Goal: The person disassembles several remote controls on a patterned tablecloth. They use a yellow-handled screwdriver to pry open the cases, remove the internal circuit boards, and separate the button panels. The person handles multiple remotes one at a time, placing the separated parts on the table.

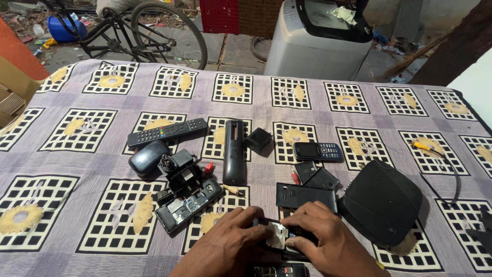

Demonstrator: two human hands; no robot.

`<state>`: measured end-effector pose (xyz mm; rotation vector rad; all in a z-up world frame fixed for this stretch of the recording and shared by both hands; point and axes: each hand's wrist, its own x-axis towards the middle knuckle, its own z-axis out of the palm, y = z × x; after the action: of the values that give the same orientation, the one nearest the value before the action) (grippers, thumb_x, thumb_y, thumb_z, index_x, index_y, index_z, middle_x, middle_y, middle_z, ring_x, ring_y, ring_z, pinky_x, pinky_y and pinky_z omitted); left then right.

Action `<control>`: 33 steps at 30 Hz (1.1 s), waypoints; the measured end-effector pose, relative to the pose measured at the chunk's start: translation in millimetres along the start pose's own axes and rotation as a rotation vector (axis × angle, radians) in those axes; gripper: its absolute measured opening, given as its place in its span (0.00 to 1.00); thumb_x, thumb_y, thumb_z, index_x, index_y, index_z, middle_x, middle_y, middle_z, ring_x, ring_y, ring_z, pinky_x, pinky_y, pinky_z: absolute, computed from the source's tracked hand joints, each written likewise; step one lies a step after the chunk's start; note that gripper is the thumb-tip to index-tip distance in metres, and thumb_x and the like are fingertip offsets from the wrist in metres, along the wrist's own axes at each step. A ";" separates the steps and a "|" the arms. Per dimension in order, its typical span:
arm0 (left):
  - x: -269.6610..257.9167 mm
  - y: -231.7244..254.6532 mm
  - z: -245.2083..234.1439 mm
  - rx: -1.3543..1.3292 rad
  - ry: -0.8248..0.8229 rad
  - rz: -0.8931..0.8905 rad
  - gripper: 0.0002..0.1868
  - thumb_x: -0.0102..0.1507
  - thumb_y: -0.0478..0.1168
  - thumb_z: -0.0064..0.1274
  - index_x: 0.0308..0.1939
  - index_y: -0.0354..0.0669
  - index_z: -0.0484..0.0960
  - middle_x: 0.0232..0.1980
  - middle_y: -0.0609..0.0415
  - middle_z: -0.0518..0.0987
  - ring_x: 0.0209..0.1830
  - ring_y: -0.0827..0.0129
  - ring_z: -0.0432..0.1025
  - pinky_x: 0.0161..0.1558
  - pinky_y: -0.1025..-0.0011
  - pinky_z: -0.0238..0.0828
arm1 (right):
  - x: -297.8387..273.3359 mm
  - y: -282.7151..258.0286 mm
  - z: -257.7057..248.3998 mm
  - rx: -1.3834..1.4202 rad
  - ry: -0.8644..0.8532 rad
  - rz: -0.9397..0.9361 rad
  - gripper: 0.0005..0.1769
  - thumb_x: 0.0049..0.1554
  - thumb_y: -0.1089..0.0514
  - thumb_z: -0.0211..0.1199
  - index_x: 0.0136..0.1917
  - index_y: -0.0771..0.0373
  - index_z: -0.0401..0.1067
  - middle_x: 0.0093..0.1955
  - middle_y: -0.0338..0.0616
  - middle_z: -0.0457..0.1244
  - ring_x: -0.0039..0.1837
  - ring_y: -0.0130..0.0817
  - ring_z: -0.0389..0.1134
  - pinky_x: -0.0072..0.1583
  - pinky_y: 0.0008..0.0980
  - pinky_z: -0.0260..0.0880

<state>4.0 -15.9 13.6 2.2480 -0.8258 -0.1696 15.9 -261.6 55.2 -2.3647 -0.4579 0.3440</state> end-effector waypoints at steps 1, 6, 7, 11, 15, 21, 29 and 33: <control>0.7 -2.0 1.0 0.019 -0.010 -0.008 0.20 0.60 0.35 0.56 0.58 0.45 0.82 0.64 0.49 0.72 0.65 0.55 0.67 0.64 0.57 0.64 | 1.0 -2.0 0.1 0.008 0.001 0.024 0.23 0.48 0.55 0.74 0.58 0.55 0.81 0.49 0.39 0.69 0.54 0.32 0.68 0.54 0.35 0.73; -1.7 -1.3 2.2 0.081 0.024 0.026 0.21 0.60 0.32 0.56 0.59 0.47 0.82 0.68 0.51 0.70 0.64 0.54 0.66 0.63 0.58 0.65 | 1.5 -7.4 1.3 0.018 0.030 0.147 0.20 0.50 0.53 0.74 0.57 0.55 0.81 0.45 0.38 0.68 0.42 0.33 0.72 0.43 0.35 0.70; -2.2 0.6 0.7 0.076 0.012 0.011 0.21 0.60 0.33 0.56 0.58 0.47 0.82 0.68 0.51 0.70 0.63 0.54 0.66 0.63 0.58 0.65 | 1.7 -7.2 2.0 0.029 0.027 0.162 0.19 0.51 0.53 0.74 0.56 0.55 0.81 0.44 0.39 0.68 0.41 0.33 0.71 0.43 0.35 0.69; 0.6 7.9 -7.3 0.074 -0.024 -0.025 0.21 0.60 0.34 0.57 0.57 0.49 0.82 0.70 0.53 0.69 0.63 0.55 0.66 0.63 0.58 0.65 | 3.5 -0.6 7.4 0.077 0.060 0.112 0.15 0.51 0.56 0.73 0.52 0.58 0.80 0.41 0.40 0.67 0.40 0.28 0.72 0.41 0.31 0.70; -0.9 12.7 -11.4 0.091 -0.030 -0.028 0.21 0.60 0.34 0.56 0.58 0.49 0.82 0.70 0.52 0.68 0.64 0.54 0.65 0.63 0.58 0.64 | 9.9 5.2 15.1 0.074 0.068 0.144 0.13 0.50 0.57 0.73 0.49 0.61 0.79 0.41 0.39 0.67 0.43 0.26 0.71 0.45 0.27 0.74; -5.4 20.4 -16.6 0.070 -0.003 -0.018 0.20 0.60 0.34 0.54 0.57 0.47 0.83 0.70 0.50 0.70 0.65 0.55 0.66 0.63 0.61 0.65 | 9.3 3.7 13.7 0.144 0.068 0.245 0.10 0.53 0.57 0.72 0.49 0.61 0.81 0.42 0.39 0.68 0.43 0.31 0.73 0.46 0.32 0.73; -4.5 25.6 -17.4 0.198 -0.074 -0.001 0.19 0.61 0.36 0.53 0.57 0.46 0.82 0.67 0.54 0.69 0.55 0.59 0.66 0.57 0.62 0.67 | -3.1 -2.2 1.9 0.127 0.084 0.088 0.13 0.52 0.61 0.69 0.52 0.61 0.82 0.43 0.41 0.71 0.47 0.31 0.73 0.50 0.32 0.74; -4.9 19.8 -12.6 0.240 -0.065 0.023 0.18 0.64 0.38 0.52 0.58 0.46 0.81 0.68 0.54 0.69 0.56 0.58 0.65 0.57 0.61 0.65 | -14.1 -0.6 -13.6 0.024 0.116 0.021 0.13 0.52 0.60 0.65 0.52 0.61 0.81 0.43 0.42 0.71 0.46 0.35 0.72 0.48 0.34 0.74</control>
<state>-5.6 -16.0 35.6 2.4663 -0.9497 -0.1396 8.0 -275.0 67.2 -2.3533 -0.3725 0.2198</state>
